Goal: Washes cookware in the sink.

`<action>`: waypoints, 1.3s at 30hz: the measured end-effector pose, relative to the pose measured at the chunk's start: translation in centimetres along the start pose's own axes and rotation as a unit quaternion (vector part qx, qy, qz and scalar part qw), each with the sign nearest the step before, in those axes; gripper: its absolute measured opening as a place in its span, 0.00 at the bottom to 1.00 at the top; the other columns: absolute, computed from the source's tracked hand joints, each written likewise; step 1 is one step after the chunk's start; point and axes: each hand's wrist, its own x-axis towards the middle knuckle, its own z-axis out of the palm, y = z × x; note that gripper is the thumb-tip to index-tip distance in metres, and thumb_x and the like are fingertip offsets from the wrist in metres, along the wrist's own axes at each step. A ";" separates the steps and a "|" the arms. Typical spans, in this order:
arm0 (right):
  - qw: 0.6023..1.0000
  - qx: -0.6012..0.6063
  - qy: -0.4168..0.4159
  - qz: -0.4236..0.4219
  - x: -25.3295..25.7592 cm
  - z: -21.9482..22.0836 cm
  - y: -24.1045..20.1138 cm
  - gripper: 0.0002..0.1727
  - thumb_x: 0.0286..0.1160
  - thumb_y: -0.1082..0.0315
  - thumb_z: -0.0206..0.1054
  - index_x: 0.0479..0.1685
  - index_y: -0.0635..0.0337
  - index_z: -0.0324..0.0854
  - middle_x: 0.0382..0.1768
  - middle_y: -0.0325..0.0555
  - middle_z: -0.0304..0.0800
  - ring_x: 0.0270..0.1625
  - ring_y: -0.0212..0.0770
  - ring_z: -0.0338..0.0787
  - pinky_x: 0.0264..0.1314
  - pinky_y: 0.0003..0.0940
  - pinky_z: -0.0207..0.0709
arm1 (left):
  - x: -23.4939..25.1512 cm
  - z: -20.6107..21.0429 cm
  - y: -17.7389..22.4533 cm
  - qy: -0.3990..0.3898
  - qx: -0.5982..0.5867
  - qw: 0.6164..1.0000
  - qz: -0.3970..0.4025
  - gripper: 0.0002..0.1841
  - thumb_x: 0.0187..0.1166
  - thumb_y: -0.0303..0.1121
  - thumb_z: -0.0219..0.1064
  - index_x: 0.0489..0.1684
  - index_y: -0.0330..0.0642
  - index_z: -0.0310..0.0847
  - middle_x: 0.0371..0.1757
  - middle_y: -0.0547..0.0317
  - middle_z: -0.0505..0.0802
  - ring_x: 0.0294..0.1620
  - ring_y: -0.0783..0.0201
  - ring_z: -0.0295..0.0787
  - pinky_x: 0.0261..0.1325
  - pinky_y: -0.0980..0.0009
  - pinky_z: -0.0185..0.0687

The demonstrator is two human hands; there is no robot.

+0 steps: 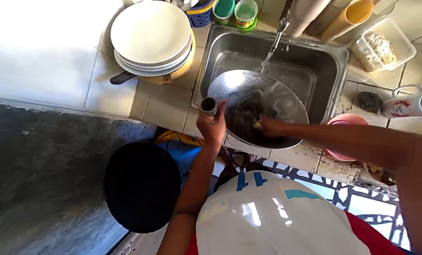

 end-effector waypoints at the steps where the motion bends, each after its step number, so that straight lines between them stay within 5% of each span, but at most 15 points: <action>1: 0.996 0.088 -0.023 -0.005 -2.1 -1.7 -3.5 0.26 0.94 0.60 0.52 0.83 0.66 0.70 0.81 0.71 0.72 0.84 0.66 0.73 0.85 0.62 0.64 | 0.2 0.2 0.6 -0.017 0.014 1.000 0.001 0.30 0.83 0.55 0.66 0.67 0.37 0.73 0.40 0.45 0.91 0.33 0.54 0.91 0.38 0.55 0.90; 4: 0.901 0.432 0.028 0.000 -4.9 -5.1 -10.1 0.25 0.97 0.56 0.45 0.64 0.67 0.81 0.52 0.55 0.88 0.55 0.43 0.87 0.62 0.43 0.81 | 1.0 1.6 1.7 -0.057 0.005 0.997 0.046 0.28 0.82 0.52 0.68 0.64 0.34 0.76 0.45 0.41 0.91 0.39 0.50 0.92 0.44 0.49 0.91; 6: 0.730 0.674 0.113 0.015 -4.6 -8.1 -12.7 0.19 0.92 0.54 0.50 0.53 0.59 0.81 0.38 0.43 0.89 0.40 0.35 0.89 0.45 0.35 0.86 | 2.1 3.6 1.9 -0.027 0.015 0.990 0.135 0.25 0.74 0.51 0.76 0.52 0.35 0.85 0.48 0.47 0.90 0.49 0.55 0.90 0.55 0.54 0.88; 8: 0.562 0.814 0.139 -0.047 -3.8 -11.3 -13.8 0.14 0.87 0.57 0.51 0.50 0.54 0.79 0.38 0.42 0.89 0.41 0.36 0.91 0.45 0.36 0.87 | 3.2 5.5 2.4 -0.025 0.028 0.977 0.212 0.26 0.69 0.54 0.79 0.48 0.36 0.88 0.54 0.43 0.86 0.66 0.46 0.80 0.80 0.39 0.64; 11: 0.506 0.834 0.179 -0.123 -4.2 -13.9 -14.5 0.18 0.90 0.55 0.48 0.53 0.55 0.80 0.42 0.45 0.91 0.46 0.39 0.92 0.48 0.37 0.88 | 4.8 7.9 3.5 -0.032 0.039 0.966 0.252 0.31 0.73 0.57 0.72 0.52 0.31 0.84 0.67 0.30 0.79 0.79 0.32 0.68 0.87 0.31 0.44; 14: 0.539 0.776 0.287 -0.160 -5.4 -14.7 -15.4 0.28 0.94 0.45 0.35 0.59 0.52 0.78 0.44 0.42 0.90 0.48 0.36 0.90 0.50 0.37 0.87 | 7.1 9.6 5.6 -0.050 -0.035 0.962 0.265 0.42 0.88 0.60 0.47 0.81 0.23 0.60 0.87 0.21 0.58 0.88 0.36 0.59 0.86 0.49 0.65; 16: 0.605 0.672 0.370 -0.215 -6.0 -14.4 -15.3 0.34 0.95 0.46 0.27 0.83 0.54 0.67 0.71 0.41 0.83 0.72 0.33 0.82 0.75 0.37 0.77 | 8.7 10.2 8.7 -0.123 -0.081 0.971 0.186 0.39 0.93 0.52 0.42 0.94 0.31 0.38 0.93 0.32 0.52 0.91 0.49 0.59 0.86 0.56 0.67; 20: 0.659 0.540 0.444 -0.279 -3.9 -15.1 -12.9 0.36 0.95 0.50 0.32 0.97 0.60 0.35 0.95 0.54 0.47 0.93 0.39 0.58 0.94 0.40 0.56 | 11.6 10.9 13.5 -0.246 -0.197 0.949 -0.005 0.31 0.96 0.42 0.36 0.95 0.36 0.42 0.92 0.40 0.61 0.91 0.57 0.59 0.91 0.60 0.54; 22: 0.606 0.620 0.408 -0.286 -3.1 -15.7 -12.4 0.37 0.94 0.59 0.46 0.97 0.56 0.33 0.90 0.50 0.59 0.85 0.38 0.71 0.87 0.39 0.68 | 12.2 12.1 14.8 -0.181 -0.240 0.949 -0.100 0.29 0.97 0.46 0.38 0.89 0.36 0.58 0.88 0.43 0.68 0.88 0.55 0.63 0.88 0.55 0.59; 25: 0.570 0.687 0.333 -0.303 -1.8 -16.3 -10.4 0.39 0.80 0.75 0.62 0.89 0.55 0.47 0.67 0.47 0.81 0.64 0.38 0.88 0.67 0.40 0.85 | 12.5 12.8 15.8 -0.170 -0.266 0.931 -0.184 0.33 0.94 0.57 0.39 0.88 0.44 0.61 0.87 0.50 0.71 0.88 0.55 0.63 0.86 0.48 0.60; 28: 0.614 0.624 0.354 -0.330 -0.4 -16.7 -7.9 0.39 0.67 0.73 0.76 0.79 0.67 0.60 0.60 0.50 0.86 0.59 0.39 0.90 0.64 0.39 0.87 | 12.6 12.4 15.7 -0.236 -0.299 0.900 -0.211 0.34 0.91 0.59 0.48 0.91 0.49 0.60 0.89 0.52 0.68 0.88 0.55 0.63 0.84 0.48 0.64; 31: 0.689 0.512 0.439 -0.267 -1.0 -17.9 -7.8 0.34 0.67 0.58 0.80 0.69 0.66 0.73 0.44 0.47 0.92 0.34 0.36 0.92 0.36 0.35 0.91 | 13.6 11.1 12.6 -0.350 -0.306 0.872 -0.156 0.38 0.90 0.62 0.43 0.90 0.43 0.53 0.78 0.47 0.79 0.75 0.56 0.79 0.74 0.54 0.79; 34: 0.750 0.400 0.494 -0.183 -2.3 -20.3 -8.8 0.31 0.76 0.49 0.72 0.68 0.66 0.80 0.49 0.52 0.93 0.46 0.39 0.93 0.55 0.42 0.88 | 14.0 8.6 10.1 -0.507 -0.079 0.858 0.014 0.32 0.92 0.52 0.44 0.79 0.31 0.66 0.67 0.50 0.86 0.66 0.66 0.82 0.72 0.65 0.78; 36: 0.800 0.336 0.481 -0.125 -3.1 -21.9 -10.0 0.30 0.83 0.45 0.64 0.64 0.66 0.81 0.48 0.57 0.92 0.48 0.48 0.93 0.58 0.51 0.85 | 13.1 9.0 10.0 -0.581 0.040 0.813 0.003 0.25 0.85 0.36 0.66 0.77 0.34 0.73 0.70 0.48 0.86 0.69 0.66 0.82 0.77 0.64 0.75; 39: 0.843 0.250 0.467 -0.099 -3.9 -23.2 -11.1 0.32 0.92 0.46 0.50 0.59 0.71 0.81 0.49 0.64 0.91 0.54 0.58 0.92 0.61 0.57 0.82 | 11.7 10.4 9.9 -0.564 0.009 0.826 -0.011 0.27 0.75 0.25 0.72 0.74 0.32 0.72 0.68 0.50 0.84 0.65 0.70 0.81 0.72 0.69 0.77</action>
